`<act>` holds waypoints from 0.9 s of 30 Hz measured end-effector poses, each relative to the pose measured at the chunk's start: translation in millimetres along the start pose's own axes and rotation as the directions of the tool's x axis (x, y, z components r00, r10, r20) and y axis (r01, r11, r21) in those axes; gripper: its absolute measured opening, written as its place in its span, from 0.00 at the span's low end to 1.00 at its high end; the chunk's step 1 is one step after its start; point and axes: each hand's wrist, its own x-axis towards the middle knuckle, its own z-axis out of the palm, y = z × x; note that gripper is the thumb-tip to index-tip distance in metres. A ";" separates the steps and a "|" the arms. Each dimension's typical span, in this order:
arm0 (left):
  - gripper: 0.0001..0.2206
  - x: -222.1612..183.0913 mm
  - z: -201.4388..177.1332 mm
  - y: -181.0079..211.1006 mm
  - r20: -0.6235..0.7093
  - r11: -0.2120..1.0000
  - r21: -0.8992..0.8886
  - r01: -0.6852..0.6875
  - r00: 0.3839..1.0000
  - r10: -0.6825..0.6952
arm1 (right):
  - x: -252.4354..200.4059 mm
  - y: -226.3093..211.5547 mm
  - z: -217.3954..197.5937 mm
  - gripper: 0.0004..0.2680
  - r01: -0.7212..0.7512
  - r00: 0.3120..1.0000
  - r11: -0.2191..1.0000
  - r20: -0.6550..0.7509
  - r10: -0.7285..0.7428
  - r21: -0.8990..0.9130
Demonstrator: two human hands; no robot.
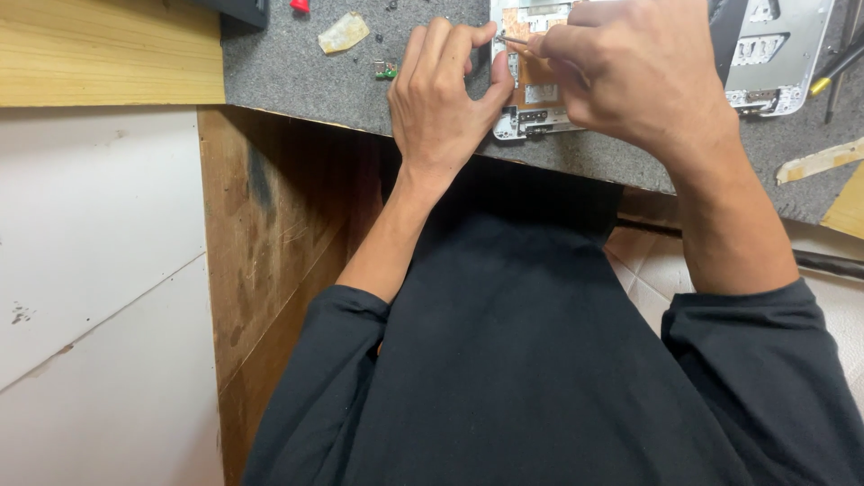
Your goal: Cleaning the interior of a laptop chassis with a brush and then installing a motherboard.
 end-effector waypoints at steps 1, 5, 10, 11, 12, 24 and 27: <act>0.06 -0.1 -0.1 -0.2 -0.002 1.000 -0.002 0.000 1.000 0.000 | -0.7 1.0 0.2 0.05 0.001 1.000 1.000 0.001 -0.001 -0.002; 0.05 0.5 -0.5 -0.7 -0.005 1.000 0.003 -0.005 1.000 0.005 | -6.3 7.5 0.3 0.04 0.012 1.000 1.000 0.013 -0.012 0.019; 0.05 1.9 -0.3 -0.3 -0.012 1.000 -0.007 -0.002 1.000 0.002 | -7.4 11.6 -2.8 0.08 0.025 1.000 0.999 0.015 -0.024 -0.046; 0.05 1.5 -0.5 -0.6 -0.013 1.000 -0.007 -0.007 1.000 0.007 | -7.2 12.0 -3.3 0.06 0.026 0.999 0.999 0.032 -0.024 -0.047; 0.05 1.1 -0.5 -1.2 -0.014 1.000 -0.007 -0.013 1.000 0.012 | -6.9 12.3 -3.5 0.05 0.027 0.999 0.999 0.049 -0.025 -0.047; 0.04 3.4 -0.3 -1.1 -0.008 1.000 -0.009 -0.005 1.000 0.004 | -5.7 16.7 5.9 0.09 -0.040 0.994 0.998 0.096 0.045 -0.055; 0.04 4.2 -0.4 -1.0 -0.007 1.000 -0.012 -0.001 1.000 0.001 | -7.2 19.2 7.3 0.05 -0.047 0.998 0.998 0.042 0.048 -0.029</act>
